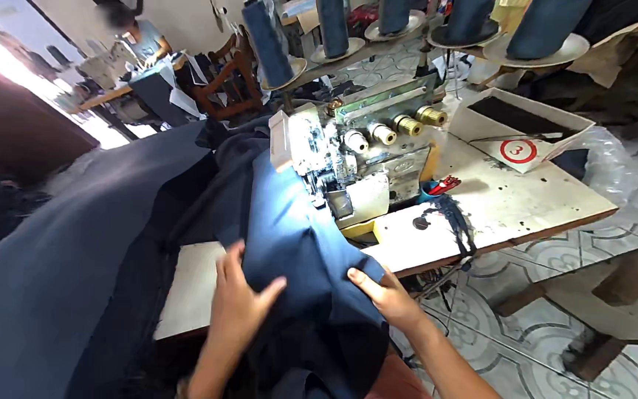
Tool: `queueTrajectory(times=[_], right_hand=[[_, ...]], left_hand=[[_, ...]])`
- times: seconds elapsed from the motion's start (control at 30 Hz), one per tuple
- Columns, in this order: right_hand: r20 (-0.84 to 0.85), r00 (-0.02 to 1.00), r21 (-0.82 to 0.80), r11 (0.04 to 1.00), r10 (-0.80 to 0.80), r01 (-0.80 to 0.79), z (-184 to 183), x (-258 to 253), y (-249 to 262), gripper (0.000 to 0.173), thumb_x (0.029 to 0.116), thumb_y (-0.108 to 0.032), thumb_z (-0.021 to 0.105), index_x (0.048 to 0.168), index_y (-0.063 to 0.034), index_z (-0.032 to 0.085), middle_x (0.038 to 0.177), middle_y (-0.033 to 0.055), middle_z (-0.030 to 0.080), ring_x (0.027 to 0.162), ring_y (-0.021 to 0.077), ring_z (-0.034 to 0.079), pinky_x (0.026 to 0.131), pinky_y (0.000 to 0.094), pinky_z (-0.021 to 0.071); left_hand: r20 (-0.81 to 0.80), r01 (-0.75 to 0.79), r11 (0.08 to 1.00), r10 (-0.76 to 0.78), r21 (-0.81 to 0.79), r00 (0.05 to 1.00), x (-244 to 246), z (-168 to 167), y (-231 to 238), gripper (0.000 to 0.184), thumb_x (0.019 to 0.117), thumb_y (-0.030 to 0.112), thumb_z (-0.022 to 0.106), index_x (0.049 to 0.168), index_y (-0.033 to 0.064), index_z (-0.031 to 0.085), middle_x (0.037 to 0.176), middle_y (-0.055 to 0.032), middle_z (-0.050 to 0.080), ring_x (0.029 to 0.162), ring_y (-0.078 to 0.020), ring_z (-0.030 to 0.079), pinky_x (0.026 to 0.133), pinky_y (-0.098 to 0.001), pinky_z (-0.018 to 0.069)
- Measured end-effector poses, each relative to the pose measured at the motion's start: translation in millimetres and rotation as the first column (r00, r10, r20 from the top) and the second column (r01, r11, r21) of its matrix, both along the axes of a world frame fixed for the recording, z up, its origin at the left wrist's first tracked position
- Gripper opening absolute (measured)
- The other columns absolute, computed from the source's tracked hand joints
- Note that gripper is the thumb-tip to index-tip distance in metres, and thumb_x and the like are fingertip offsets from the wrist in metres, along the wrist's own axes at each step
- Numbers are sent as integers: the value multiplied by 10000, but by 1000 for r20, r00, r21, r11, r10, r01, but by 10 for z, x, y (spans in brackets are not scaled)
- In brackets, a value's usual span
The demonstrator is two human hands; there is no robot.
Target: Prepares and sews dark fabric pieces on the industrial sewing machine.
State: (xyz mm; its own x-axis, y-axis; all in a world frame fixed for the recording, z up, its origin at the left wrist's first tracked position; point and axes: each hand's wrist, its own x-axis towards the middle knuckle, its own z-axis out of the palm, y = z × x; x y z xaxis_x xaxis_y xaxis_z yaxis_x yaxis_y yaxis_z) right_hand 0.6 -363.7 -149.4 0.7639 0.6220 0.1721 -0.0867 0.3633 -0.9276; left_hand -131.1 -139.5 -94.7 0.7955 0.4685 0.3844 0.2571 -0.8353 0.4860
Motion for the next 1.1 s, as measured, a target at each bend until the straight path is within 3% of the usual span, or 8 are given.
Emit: queueTrajectory(times=[0.17,0.27,0.5,0.67,0.77,0.9,1.0,1.1], right_hand=[[-26,986,-82,982,166,-168,44,80,-131,125,1016,-129,546,1114,-109,622,920,-107,713,829,-31,673,769,182,578],[-251,947,125,977,198,-171,136,33,57,125,1047,-135,457,1089,-119,574,806,-51,706,624,19,643,559,187,544],[-488,837,355,933,247,-68,493,-76,816,388,1122,-212,300,887,-73,576,602,-15,588,488,43,527,496,187,452],[-138,960,176,960,243,-217,414,70,841,358,1087,-124,306,991,-17,633,649,-47,602,552,17,569,530,167,495],[299,954,-113,994,35,-1,217,246,541,248,1029,-70,470,980,3,702,713,-46,622,616,-34,560,589,137,477],[692,690,-146,894,-215,424,-90,534,211,165,959,-141,613,899,-32,722,752,39,676,661,16,601,630,159,501],[703,650,-71,881,-289,468,-120,566,248,165,941,-145,620,874,-22,707,714,11,634,617,-37,520,579,97,426],[739,591,-40,853,-325,520,-182,504,286,184,939,-186,646,866,-33,717,747,19,665,643,-25,540,604,98,442]], left_hand=[[-116,-22,985,43,173,992,-655,-161,148,230,923,191,697,966,-30,744,912,-221,638,792,-367,652,689,-551,562],[-244,-21,984,65,178,968,-352,522,463,242,1004,167,603,1074,-35,716,846,-256,697,759,-440,683,693,-683,521],[-283,-184,974,214,128,935,1197,1507,850,383,1033,95,442,1378,-59,506,1208,-358,618,1144,-538,601,941,-739,432],[-189,100,994,-90,40,978,1897,1368,1098,535,1070,144,463,1552,41,255,1445,-284,512,1309,-421,553,1056,-629,448],[-355,346,922,-269,174,896,1670,1309,1044,854,1029,153,586,1658,108,11,1596,-335,303,1415,-503,427,1124,-668,370],[-813,295,940,-33,173,581,454,1054,494,851,884,551,744,1521,63,461,1075,-324,686,950,-525,677,814,-721,519],[-992,153,988,-42,-23,121,104,637,37,1385,702,516,920,1648,34,30,1624,-405,106,1364,-633,387,1032,-712,426],[-958,257,966,-105,-35,265,470,539,536,1203,675,395,963,1573,-48,297,1557,-408,291,1417,-594,345,1073,-742,357]])
